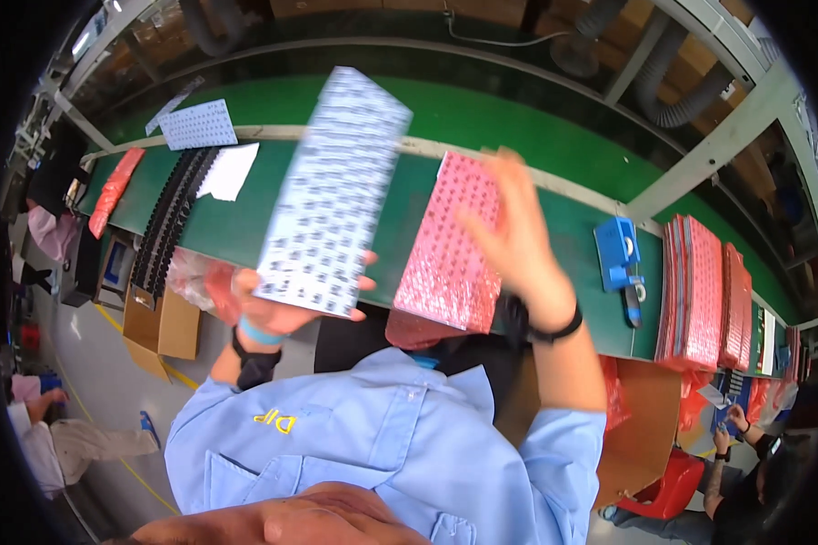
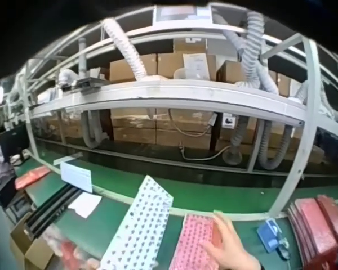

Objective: Packing flat electronic components into pink anti-static bubble wrap sleeves at a factory workstation.

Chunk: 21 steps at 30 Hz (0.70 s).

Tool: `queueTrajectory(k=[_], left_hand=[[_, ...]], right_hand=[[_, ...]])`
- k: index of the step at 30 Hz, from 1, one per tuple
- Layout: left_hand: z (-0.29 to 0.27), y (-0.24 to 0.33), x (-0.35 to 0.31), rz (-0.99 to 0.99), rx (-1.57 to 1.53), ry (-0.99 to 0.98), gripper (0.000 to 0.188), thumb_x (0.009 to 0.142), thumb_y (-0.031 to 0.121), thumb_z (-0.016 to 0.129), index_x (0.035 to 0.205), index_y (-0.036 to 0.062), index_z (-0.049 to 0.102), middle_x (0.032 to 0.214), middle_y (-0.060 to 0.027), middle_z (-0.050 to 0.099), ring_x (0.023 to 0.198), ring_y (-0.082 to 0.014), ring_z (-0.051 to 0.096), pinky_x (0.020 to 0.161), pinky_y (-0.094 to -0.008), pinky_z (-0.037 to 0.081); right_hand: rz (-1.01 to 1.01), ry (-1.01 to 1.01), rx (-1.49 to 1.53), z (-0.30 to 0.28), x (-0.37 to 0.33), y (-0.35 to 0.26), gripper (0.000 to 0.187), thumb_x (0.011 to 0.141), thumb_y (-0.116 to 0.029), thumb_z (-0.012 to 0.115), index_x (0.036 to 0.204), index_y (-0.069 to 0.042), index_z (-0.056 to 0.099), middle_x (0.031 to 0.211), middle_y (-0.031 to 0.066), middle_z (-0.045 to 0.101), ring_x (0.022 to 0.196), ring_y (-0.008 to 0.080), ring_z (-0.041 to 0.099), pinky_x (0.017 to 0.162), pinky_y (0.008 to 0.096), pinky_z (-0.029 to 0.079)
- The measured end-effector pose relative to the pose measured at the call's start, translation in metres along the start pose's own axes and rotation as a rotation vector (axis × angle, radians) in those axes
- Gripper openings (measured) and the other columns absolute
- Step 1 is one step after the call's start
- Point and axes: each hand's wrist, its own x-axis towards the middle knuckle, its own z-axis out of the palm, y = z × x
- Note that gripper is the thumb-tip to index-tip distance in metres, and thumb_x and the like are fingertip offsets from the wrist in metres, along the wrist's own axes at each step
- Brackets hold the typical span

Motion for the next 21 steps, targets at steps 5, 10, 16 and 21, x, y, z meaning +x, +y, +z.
queueTrajectory(k=[5,10,16,21], left_hand=[[-0.007,-0.077,0.03,-0.243,-0.387,-0.16,0.094,0.078,0.04,0.062,0.155,0.0071,0.02,0.154,-0.0272,0.028,0.135,-0.0548,0.035,0.104,-0.0708,0.035],[-0.036,-0.104,0.038,-0.304,-0.452,-0.229,0.085,0.082,0.033,0.058,0.155,0.0081,0.022,0.153,-0.0241,0.032,0.135,-0.0496,0.038,0.105,-0.0687,0.034],[-0.026,-0.094,0.035,-0.347,0.065,0.163,0.063,0.091,0.009,0.05,0.151,0.0087,0.03,0.143,-0.0162,0.048,0.123,-0.0305,0.058,0.094,-0.0477,0.055],[-0.03,-0.089,0.03,-0.397,0.297,0.051,0.059,0.092,0.0,0.046,0.149,0.0088,0.03,0.135,-0.0112,0.055,0.112,-0.0218,0.064,0.085,-0.0349,0.059]], right_hand=[[0.363,-0.251,0.134,-0.008,0.067,0.062,0.061,0.092,-0.021,0.068,0.144,-0.002,0.041,0.131,0.0159,0.057,0.113,0.0249,0.059,0.097,0.0366,0.046],[0.522,-0.574,0.178,0.015,0.057,0.12,0.057,0.09,-0.026,0.071,0.137,0.0,0.05,0.115,0.0151,0.067,0.101,0.0216,0.065,0.088,0.0334,0.051],[0.428,-0.536,-0.064,0.04,0.026,0.124,0.059,0.084,-0.032,0.077,0.13,0.001,0.058,0.113,0.0156,0.067,0.103,0.0208,0.063,0.088,0.0331,0.051],[0.472,-0.462,0.025,0.039,0.042,0.118,0.06,0.081,-0.031,0.08,0.128,0.002,0.059,0.115,0.0156,0.067,0.105,0.0225,0.064,0.09,0.0332,0.051]])
